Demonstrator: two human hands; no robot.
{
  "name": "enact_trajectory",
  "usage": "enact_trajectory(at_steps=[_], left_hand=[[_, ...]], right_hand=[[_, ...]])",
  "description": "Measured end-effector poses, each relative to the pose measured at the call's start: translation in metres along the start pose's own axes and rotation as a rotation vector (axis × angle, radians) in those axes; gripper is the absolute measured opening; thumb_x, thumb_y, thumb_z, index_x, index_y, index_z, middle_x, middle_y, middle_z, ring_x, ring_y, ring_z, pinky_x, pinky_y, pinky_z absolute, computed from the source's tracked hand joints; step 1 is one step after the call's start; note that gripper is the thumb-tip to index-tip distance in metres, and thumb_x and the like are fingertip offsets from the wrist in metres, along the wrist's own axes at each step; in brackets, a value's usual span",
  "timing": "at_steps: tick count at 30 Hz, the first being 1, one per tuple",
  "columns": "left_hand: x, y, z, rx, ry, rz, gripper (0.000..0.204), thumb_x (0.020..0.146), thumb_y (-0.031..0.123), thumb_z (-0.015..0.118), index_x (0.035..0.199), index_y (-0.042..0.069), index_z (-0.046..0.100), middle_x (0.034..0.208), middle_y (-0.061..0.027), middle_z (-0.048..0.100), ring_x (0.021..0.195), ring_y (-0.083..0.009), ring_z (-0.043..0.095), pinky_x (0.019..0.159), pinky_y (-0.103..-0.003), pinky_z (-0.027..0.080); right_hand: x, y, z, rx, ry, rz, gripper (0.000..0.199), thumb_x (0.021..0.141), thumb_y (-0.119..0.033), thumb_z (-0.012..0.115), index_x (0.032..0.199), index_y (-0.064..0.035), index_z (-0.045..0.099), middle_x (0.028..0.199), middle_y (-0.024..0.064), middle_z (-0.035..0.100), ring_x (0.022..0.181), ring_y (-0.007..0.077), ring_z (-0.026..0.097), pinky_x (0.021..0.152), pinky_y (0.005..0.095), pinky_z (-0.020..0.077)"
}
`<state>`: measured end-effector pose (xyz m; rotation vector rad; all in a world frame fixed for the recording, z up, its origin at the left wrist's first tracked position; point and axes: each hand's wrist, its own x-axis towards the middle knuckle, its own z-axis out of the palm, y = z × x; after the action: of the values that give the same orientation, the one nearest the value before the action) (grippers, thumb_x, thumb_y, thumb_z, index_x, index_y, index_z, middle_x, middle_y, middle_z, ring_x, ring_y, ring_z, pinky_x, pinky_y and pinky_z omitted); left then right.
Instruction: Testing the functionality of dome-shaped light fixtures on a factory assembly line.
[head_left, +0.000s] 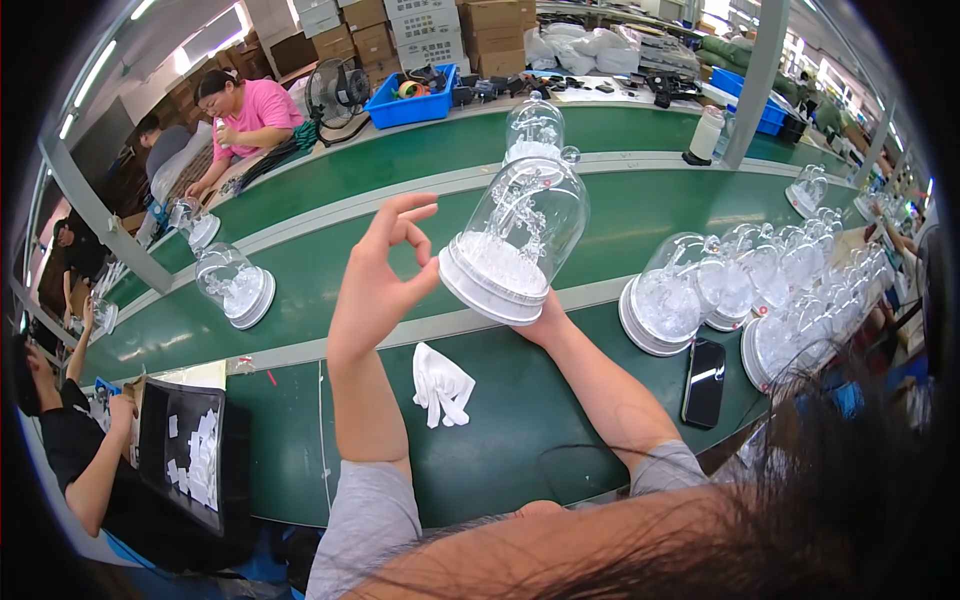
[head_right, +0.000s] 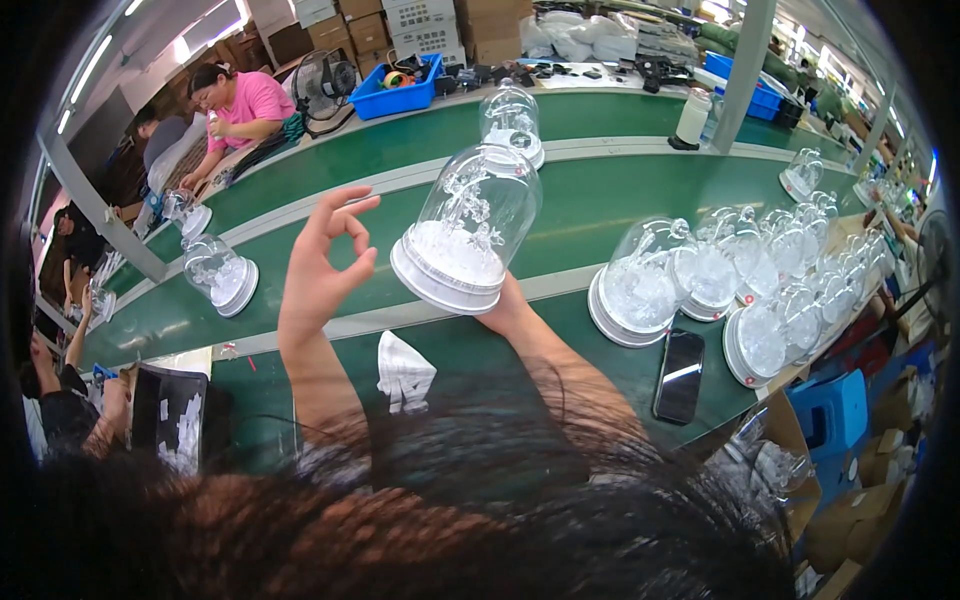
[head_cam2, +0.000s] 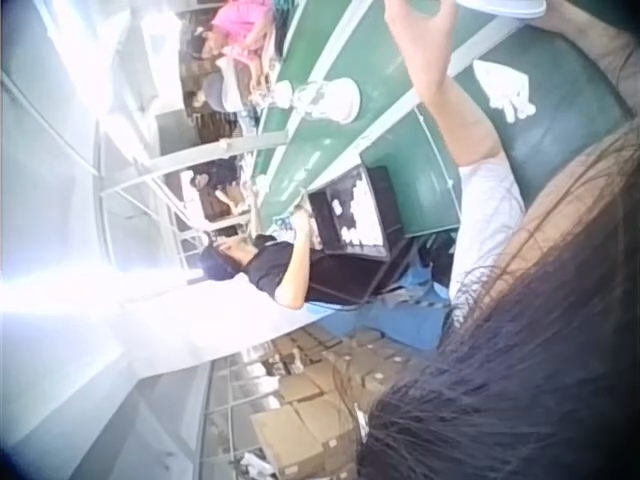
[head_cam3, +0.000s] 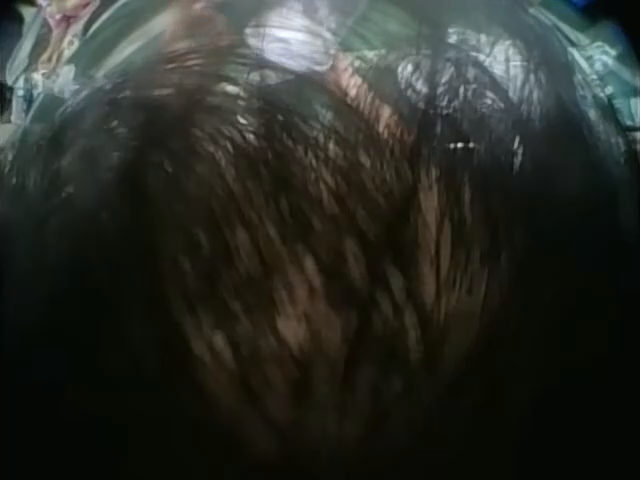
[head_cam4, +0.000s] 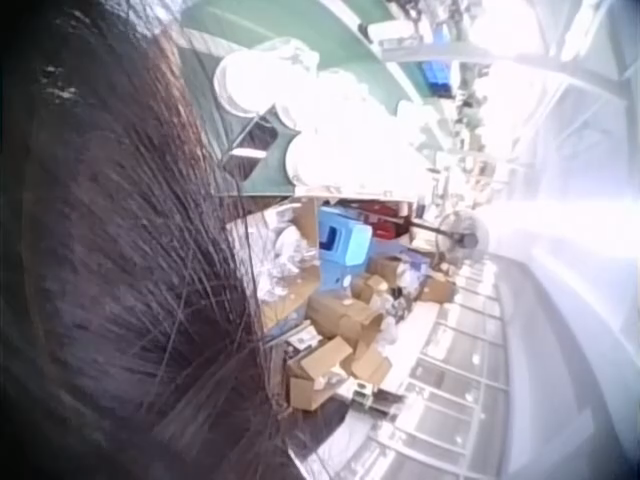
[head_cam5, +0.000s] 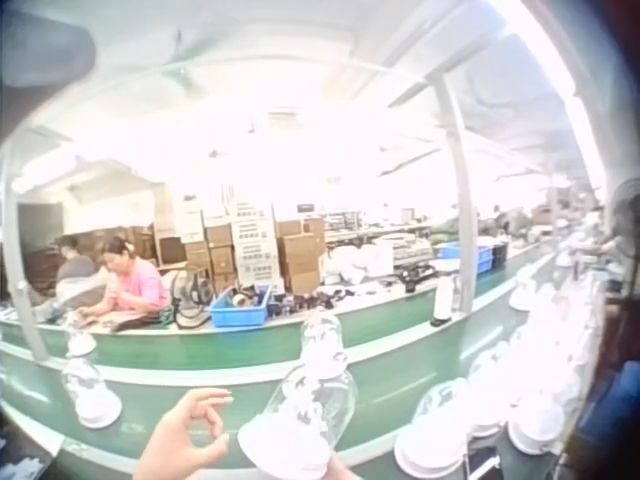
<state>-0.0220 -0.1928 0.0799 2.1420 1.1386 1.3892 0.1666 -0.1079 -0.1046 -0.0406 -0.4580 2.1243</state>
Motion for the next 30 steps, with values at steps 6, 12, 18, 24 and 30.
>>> enact_trajectory(at_steps=[6, 12, 18, 24, 30], left_hand=[[0.006, -0.011, 0.015, -0.036, -0.034, -0.082, 0.06, 0.072, -0.002, 0.061, 0.13, 0.008, 0.047, 0.067, -0.0025, 0.053, 0.12, -0.0277, 0.054, 0.102, -0.035, 0.034], [0.004, -0.007, 0.025, -0.06, -0.001, -0.019, 0.064, 0.073, 0.001, 0.064, 0.133, 0.008, 0.045, 0.086, -0.0079, 0.059, 0.123, -0.028, 0.052, 0.103, -0.035, 0.035], [-0.004, -0.003, -0.018, 0.012, 0.371, 0.02, 0.048, 0.073, -0.002, 0.062, 0.12, 0.005, 0.054, 0.082, -0.0017, 0.052, 0.086, -0.0153, 0.054, 0.093, -0.031, 0.04], [0.002, -0.008, -0.003, -0.102, 0.158, -0.024, 0.043, 0.072, -0.003, 0.058, 0.114, 0.005, 0.055, 0.067, -0.0001, 0.049, 0.097, -0.0179, 0.06, 0.093, -0.032, 0.04], [0.008, -0.015, 0.015, -0.045, 0.041, -0.04, 0.049, 0.07, 0.0, 0.061, 0.119, 0.007, 0.055, 0.07, -0.0029, 0.054, 0.11, -0.0236, 0.058, 0.1, -0.036, 0.036]], right_hand=[[0.002, 0.001, -0.001, -0.085, 0.018, 0.023, 0.049, 0.098, -0.034, 0.042, 0.136, -0.0022, 0.042, 0.137, 0.0136, 0.049, 0.122, 0.0271, 0.051, 0.106, 0.0408, 0.0397], [0.002, 0.006, 0.0, -0.122, -0.031, 0.066, 0.05, 0.098, -0.033, 0.043, 0.136, -0.0013, 0.042, 0.137, 0.0142, 0.048, 0.123, 0.0275, 0.05, 0.106, 0.0408, 0.0392], [0.001, 0.002, -0.004, -0.108, 0.034, -0.002, 0.05, 0.098, -0.035, 0.039, 0.14, -0.0067, 0.039, 0.141, 0.0111, 0.044, 0.127, 0.0276, 0.047, 0.108, 0.0424, 0.0377], [-0.002, -0.001, 0.002, -0.092, 0.024, 0.003, 0.049, 0.099, -0.035, 0.037, 0.14, -0.0071, 0.039, 0.141, 0.0109, 0.045, 0.126, 0.0273, 0.047, 0.107, 0.0423, 0.0384], [0.0, 0.001, 0.009, -0.109, -0.028, 0.044, 0.048, 0.098, -0.032, 0.043, 0.136, -0.0023, 0.042, 0.136, 0.0141, 0.049, 0.122, 0.0253, 0.051, 0.104, 0.0391, 0.0412]])
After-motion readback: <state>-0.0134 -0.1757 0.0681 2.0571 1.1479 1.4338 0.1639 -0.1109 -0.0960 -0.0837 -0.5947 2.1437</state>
